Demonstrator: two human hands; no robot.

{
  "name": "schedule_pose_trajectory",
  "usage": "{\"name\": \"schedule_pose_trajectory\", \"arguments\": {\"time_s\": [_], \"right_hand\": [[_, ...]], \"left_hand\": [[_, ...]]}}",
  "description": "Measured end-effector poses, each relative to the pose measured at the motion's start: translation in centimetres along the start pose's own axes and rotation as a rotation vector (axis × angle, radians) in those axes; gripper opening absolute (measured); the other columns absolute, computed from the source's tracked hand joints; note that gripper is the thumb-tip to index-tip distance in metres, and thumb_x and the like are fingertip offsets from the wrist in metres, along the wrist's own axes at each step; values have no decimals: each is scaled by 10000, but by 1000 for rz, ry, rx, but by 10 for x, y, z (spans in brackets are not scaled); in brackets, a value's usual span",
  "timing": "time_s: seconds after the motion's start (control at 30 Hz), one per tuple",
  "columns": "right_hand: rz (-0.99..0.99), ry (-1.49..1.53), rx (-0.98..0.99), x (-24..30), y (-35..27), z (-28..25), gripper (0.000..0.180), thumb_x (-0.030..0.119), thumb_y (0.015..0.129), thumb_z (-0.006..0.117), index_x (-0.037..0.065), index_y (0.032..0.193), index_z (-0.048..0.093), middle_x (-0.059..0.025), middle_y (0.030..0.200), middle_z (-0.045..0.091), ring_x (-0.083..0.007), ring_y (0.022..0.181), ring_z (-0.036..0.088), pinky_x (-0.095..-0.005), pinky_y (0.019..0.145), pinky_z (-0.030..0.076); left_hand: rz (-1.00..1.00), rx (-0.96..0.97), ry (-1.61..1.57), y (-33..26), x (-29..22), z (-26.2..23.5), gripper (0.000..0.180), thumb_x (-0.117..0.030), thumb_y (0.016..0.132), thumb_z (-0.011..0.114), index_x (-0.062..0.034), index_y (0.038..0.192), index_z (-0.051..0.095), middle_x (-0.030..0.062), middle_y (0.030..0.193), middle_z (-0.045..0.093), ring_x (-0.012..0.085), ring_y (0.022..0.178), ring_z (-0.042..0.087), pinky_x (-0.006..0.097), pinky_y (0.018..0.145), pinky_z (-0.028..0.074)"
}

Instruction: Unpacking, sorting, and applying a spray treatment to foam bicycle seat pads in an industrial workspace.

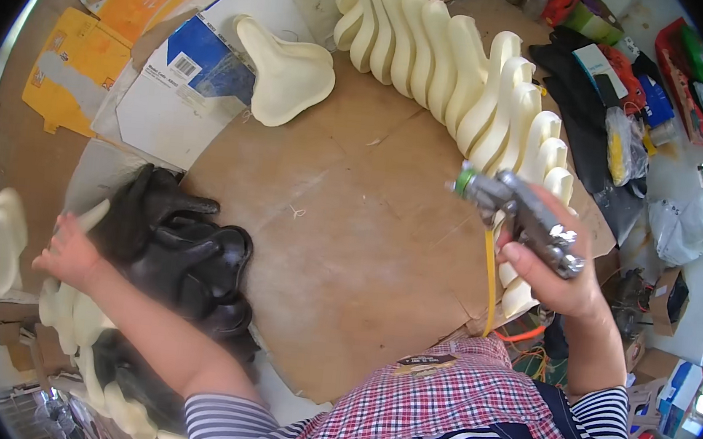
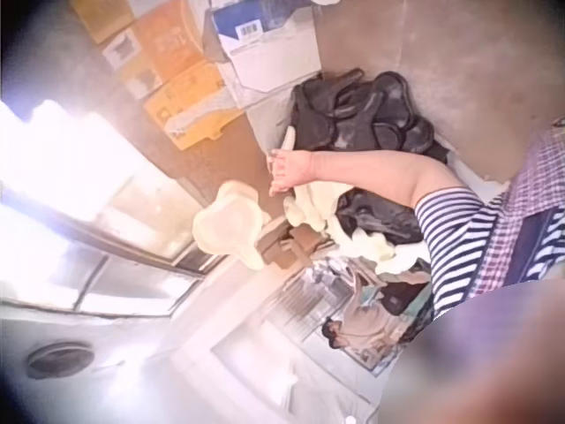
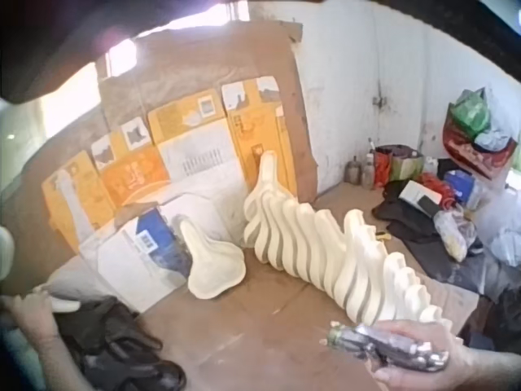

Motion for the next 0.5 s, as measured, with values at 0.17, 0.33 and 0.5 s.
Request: {"name": "schedule_pose_trajectory", "arguments": {"time_s": [0.17,0.33,0.5], "right_hand": [[-170,141,-87,33,7,-6,573,8,746,610,-42,1287,429,-99,998,587,-126,765,570,-260,707,472],[-11,108,41,8,6,5,583,58,752,643,-19,1286,422,-104,959,584,-146,804,582,-279,696,484],[18,-23,153,-23,30,16,532,68,767,654,17,1262,467,-60,949,599,-106,790,573,-243,699,460]], "left_hand": [[-520,440,544,-99,197,7,361,-176,890,519,-74,1234,479,98,1247,496,243,1075,490,400,908,406],[-667,549,1056,-154,351,-19,525,-113,800,643,-73,1291,462,58,1240,530,201,1092,509,384,912,393],[-436,851,1415,-164,399,-8,366,-157,767,693,10,1083,617,113,1110,599,205,956,576,322,821,449]]}}
Point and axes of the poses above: each hand's wrist, its own y-axis towards the middle knuckle, its own z-axis out of the palm, x = y × z, the point moved 6 cm from there along y, towards the middle knuckle
